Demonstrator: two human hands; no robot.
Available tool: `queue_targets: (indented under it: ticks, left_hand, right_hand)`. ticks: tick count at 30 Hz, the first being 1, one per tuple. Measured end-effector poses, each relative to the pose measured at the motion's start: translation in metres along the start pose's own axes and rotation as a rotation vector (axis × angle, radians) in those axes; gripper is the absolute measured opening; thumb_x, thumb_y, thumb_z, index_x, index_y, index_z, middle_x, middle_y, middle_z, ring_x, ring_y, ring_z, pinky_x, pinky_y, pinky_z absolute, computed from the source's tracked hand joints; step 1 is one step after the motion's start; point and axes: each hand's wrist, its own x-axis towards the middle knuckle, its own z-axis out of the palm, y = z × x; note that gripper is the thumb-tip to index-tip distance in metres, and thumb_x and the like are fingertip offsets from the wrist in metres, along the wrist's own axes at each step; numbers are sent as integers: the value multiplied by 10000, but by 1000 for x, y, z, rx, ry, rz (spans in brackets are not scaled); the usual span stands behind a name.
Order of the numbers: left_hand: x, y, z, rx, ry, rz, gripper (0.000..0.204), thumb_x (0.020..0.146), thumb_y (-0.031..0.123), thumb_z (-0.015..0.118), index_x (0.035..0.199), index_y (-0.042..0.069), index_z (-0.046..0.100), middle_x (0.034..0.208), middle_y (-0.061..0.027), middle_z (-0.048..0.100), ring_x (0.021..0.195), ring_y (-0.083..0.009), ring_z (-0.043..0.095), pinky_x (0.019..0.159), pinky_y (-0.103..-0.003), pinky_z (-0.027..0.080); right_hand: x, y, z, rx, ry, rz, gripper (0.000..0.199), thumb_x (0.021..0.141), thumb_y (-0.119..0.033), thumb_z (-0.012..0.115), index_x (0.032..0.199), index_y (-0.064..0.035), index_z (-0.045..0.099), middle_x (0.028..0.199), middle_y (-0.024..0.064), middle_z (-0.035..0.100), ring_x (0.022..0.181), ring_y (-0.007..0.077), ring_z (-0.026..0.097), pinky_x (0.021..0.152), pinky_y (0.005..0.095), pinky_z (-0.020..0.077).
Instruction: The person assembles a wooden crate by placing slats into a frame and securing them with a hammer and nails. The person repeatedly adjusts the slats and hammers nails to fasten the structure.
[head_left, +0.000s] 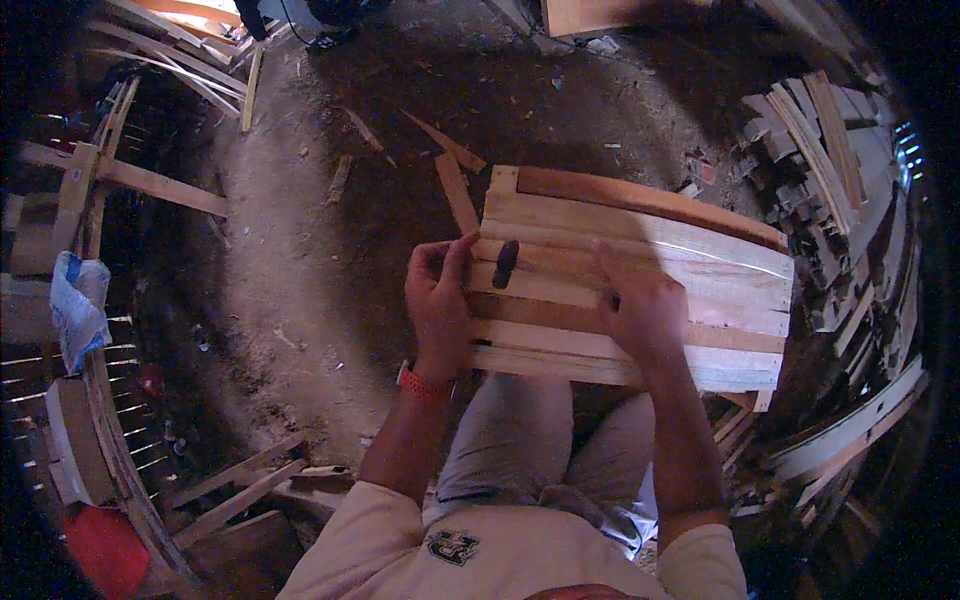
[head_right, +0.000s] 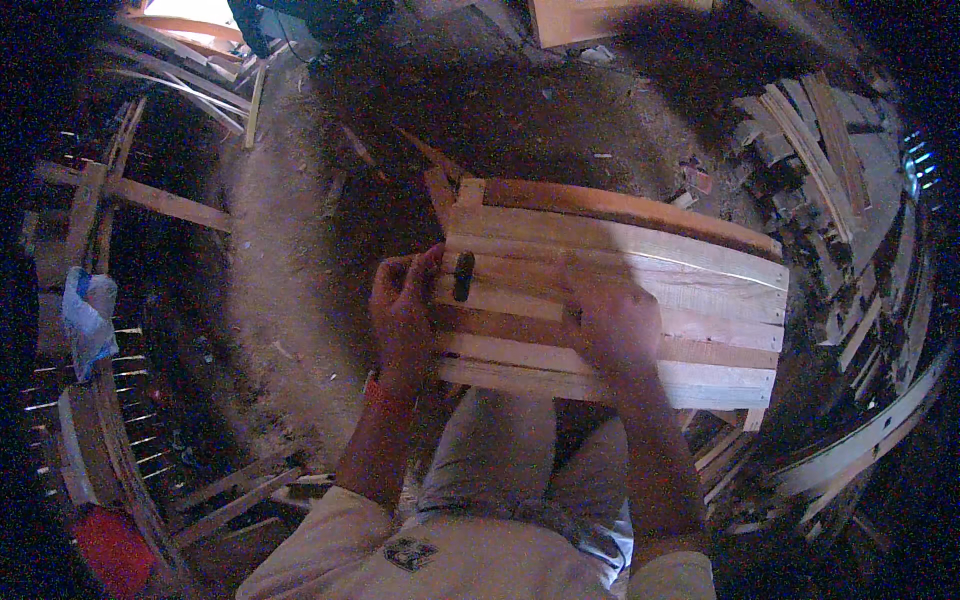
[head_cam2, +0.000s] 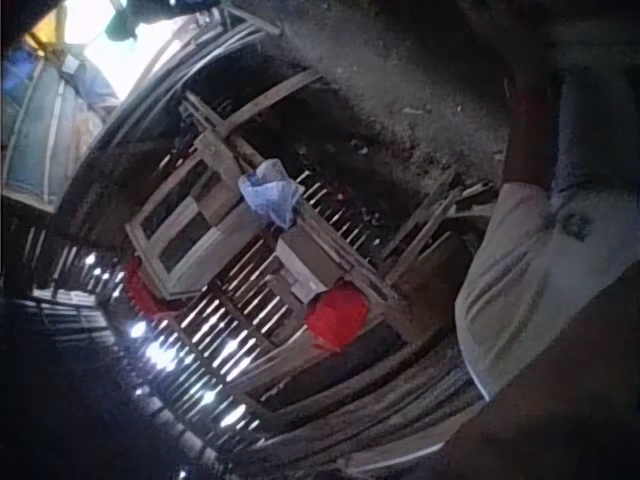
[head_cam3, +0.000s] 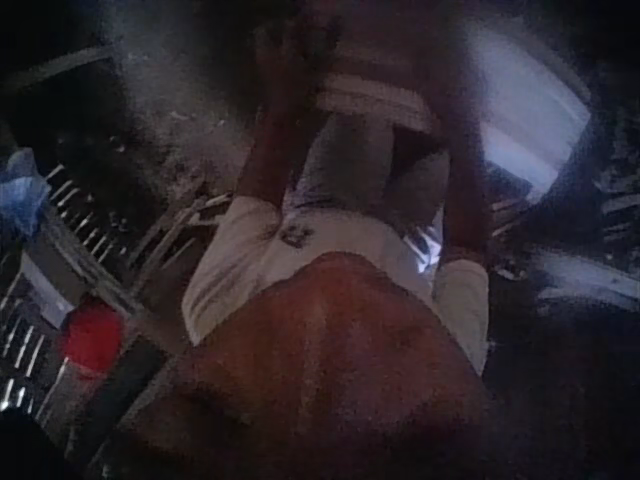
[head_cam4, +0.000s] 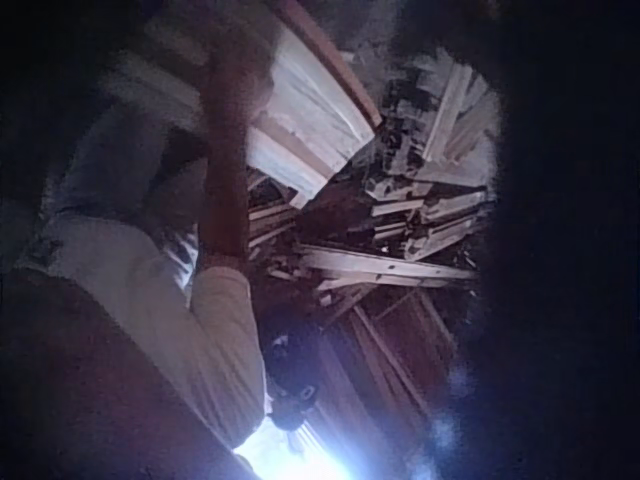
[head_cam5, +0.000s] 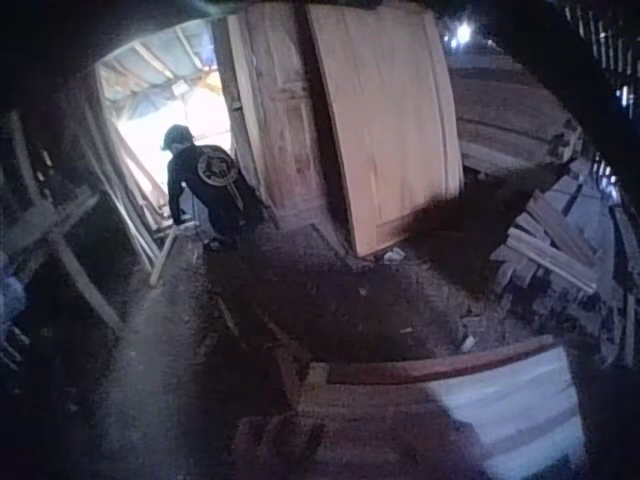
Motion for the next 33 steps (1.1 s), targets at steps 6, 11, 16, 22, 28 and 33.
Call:
queue_targets:
  ticks: [6, 11, 16, 22, 28, 33]
  left_hand:
    - [33, -25, -10, -53, -82, 77, 110, 965, 95, 736, 1018, -2, 735, 922, 14, 669, 829, -68, 590, 736, -252, 484]
    - [42, -31, -6, -112, -133, 132, 108, 955, 89, 740, 1031, 22, 780, 945, -11, 738, 889, -80, 653, 793, -259, 519]
    - [38, -45, -3, -122, -141, 157, 134, 955, 88, 739, 1059, 21, 789, 979, -37, 770, 902, -92, 676, 797, -270, 537]
    - [41, -48, 1, -4, -118, 234, 149, 939, 92, 751, 1069, 31, 792, 996, -62, 787, 881, -126, 711, 788, -292, 560]
    - [42, -37, -4, 351, -128, 462, 161, 983, 127, 685, 1067, 28, 781, 1004, -93, 795, 894, -176, 755, 795, -322, 590]
    - [37, -30, -3, 333, -98, 509, 115, 920, 109, 739, 1012, 51, 778, 971, -123, 778, 866, -263, 759, 773, -373, 597]
  right_hand:
    - [2, -6, 0, -105, -115, 100, 590, 749, -177, 761, 1324, -266, 662, 998, 81, 754, 843, 294, 735, 737, 457, 614]
    - [-1, -2, 6, -67, 51, 27, 662, 735, -139, 749, 1366, -321, 661, 912, 75, 772, 751, 295, 739, 717, 438, 617]
    - [4, -11, -4, -33, 80, 17, 574, 735, -124, 738, 1289, -272, 712, 989, 58, 781, 806, 288, 748, 750, 430, 618]
    - [5, -13, -6, 7, 96, 33, 576, 715, -106, 760, 1273, -242, 720, 1085, 60, 776, 888, 275, 751, 772, 411, 618]
    - [4, -13, -5, -35, 50, 67, 628, 702, -82, 775, 1307, -237, 705, 1073, 43, 776, 848, 276, 747, 766, 411, 610]
    - [3, -9, -1, -15, 85, 37, 661, 705, -102, 785, 1339, -264, 690, 998, 67, 773, 782, 281, 735, 723, 419, 606]
